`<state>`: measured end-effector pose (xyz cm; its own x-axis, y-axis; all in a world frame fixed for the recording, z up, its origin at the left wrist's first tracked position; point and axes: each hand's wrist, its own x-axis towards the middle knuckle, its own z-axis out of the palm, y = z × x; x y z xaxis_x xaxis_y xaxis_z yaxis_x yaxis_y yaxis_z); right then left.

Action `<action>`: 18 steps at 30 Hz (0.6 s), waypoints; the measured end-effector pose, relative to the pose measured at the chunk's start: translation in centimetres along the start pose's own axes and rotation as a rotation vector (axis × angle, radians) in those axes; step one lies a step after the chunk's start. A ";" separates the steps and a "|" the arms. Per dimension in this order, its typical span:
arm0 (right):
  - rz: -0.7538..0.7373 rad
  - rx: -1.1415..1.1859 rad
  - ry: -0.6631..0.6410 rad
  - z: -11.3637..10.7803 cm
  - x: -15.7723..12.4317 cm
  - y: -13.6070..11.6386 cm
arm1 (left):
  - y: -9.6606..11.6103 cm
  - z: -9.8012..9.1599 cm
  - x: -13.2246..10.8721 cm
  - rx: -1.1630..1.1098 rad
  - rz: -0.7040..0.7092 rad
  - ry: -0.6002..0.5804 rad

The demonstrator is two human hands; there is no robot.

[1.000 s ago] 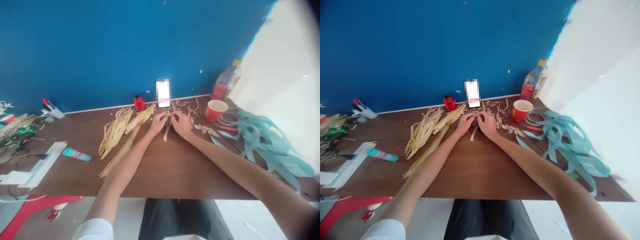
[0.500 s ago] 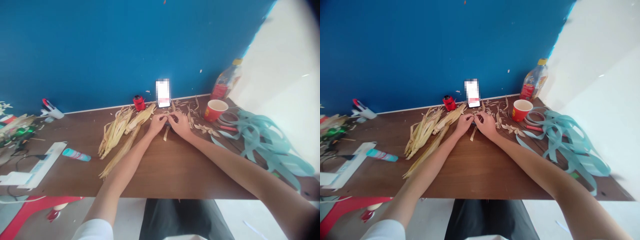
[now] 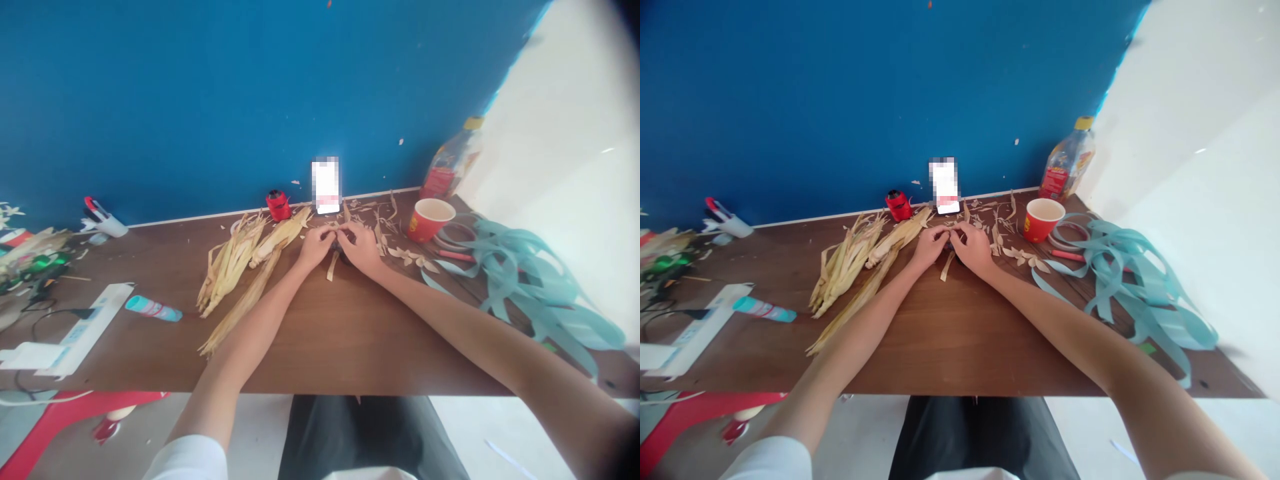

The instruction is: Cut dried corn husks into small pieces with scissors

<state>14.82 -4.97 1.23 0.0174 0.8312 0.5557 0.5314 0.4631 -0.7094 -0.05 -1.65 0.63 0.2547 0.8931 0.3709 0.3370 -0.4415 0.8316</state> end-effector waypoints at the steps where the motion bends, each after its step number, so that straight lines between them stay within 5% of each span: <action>1: -0.002 0.001 0.003 0.0 0.0 0.0 | 0.0 0.0 0.0 -0.006 -0.002 -0.007; 18: 0.034 0.022 -0.035 -0.1 0.0 0.1 | 0.4 0.1 -0.2 0.067 0.025 -0.031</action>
<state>14.98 -4.93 1.24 0.0050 0.8568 0.5156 0.5122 0.4406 -0.7372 0.10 -2.05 0.90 0.2917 0.8789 0.3774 0.3895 -0.4695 0.7924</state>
